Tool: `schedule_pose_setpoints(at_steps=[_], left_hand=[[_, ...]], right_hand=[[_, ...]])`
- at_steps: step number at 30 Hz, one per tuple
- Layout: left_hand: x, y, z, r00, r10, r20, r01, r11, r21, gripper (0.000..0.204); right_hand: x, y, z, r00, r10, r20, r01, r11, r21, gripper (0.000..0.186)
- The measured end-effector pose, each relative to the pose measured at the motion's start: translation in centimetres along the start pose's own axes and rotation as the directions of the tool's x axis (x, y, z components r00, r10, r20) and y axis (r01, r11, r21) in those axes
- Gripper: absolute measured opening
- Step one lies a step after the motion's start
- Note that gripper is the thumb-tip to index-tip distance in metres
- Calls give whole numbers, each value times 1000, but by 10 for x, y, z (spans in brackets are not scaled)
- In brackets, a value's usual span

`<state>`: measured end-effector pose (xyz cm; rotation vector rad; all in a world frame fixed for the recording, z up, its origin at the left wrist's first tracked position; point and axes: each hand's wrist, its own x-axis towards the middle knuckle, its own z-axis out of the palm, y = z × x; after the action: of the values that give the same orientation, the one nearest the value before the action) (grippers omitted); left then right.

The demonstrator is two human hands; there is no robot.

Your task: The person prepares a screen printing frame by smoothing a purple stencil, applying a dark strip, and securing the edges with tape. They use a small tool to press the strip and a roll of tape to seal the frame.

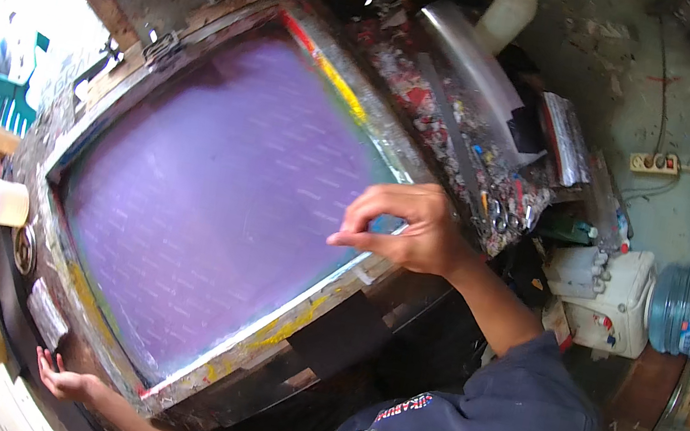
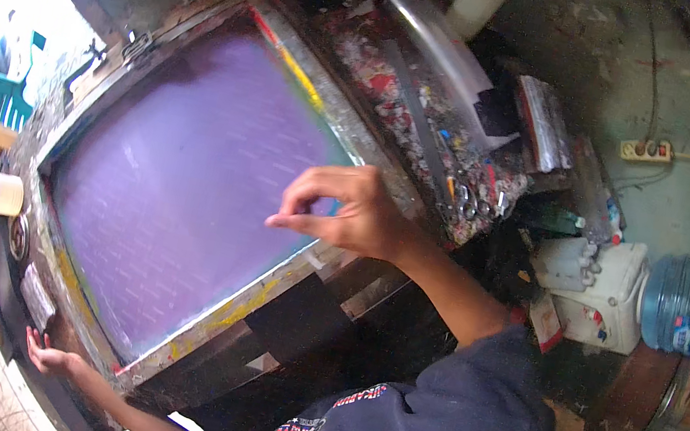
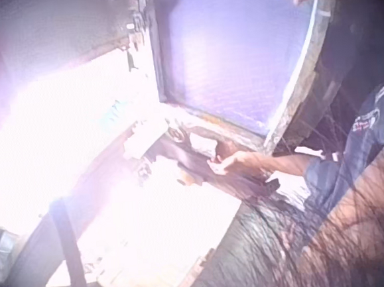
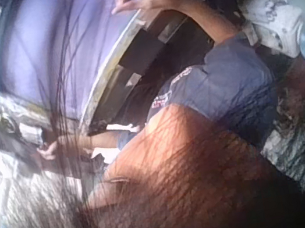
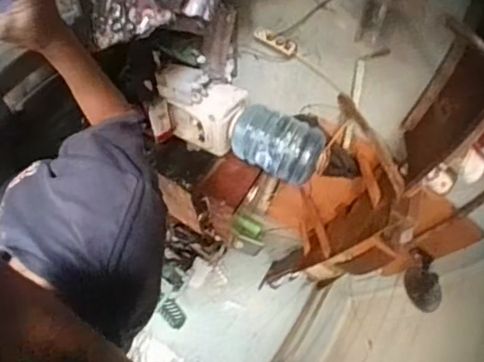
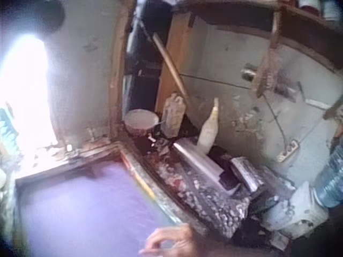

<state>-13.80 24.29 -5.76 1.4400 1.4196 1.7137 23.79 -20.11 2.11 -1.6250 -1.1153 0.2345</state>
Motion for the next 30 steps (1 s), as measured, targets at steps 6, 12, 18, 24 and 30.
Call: schedule_pose_setpoints(at_steps=[6, 12, 18, 24, 30], left_hand=[[5, -4, 4, 999, -14, -37, 15, 999, 32, 33], [1, -4, 6, 1000, -23, 17, 22, 999, 24, 34], [2, -8, 1, 999, -43, 17, 43, 999, 8, 34], [1, -10, -1, 999, -41, 27, 41, 999, 24, 34], [7, -21, -6, 997, -59, 45, 56, 996, 66, 34]], right_hand=[[-97, 17, -90, 753, 315, -577, -388, 922, -3, 16], [-94, 55, -187, 730, 24, -683, -604, 490, -628, 39], [-80, 74, -196, 756, 90, -648, -587, 530, -612, 33], [-78, 86, -211, 581, 140, -802, -745, 489, -454, 18], [-75, 73, -315, 352, -222, -909, -627, 666, -405, 17]])
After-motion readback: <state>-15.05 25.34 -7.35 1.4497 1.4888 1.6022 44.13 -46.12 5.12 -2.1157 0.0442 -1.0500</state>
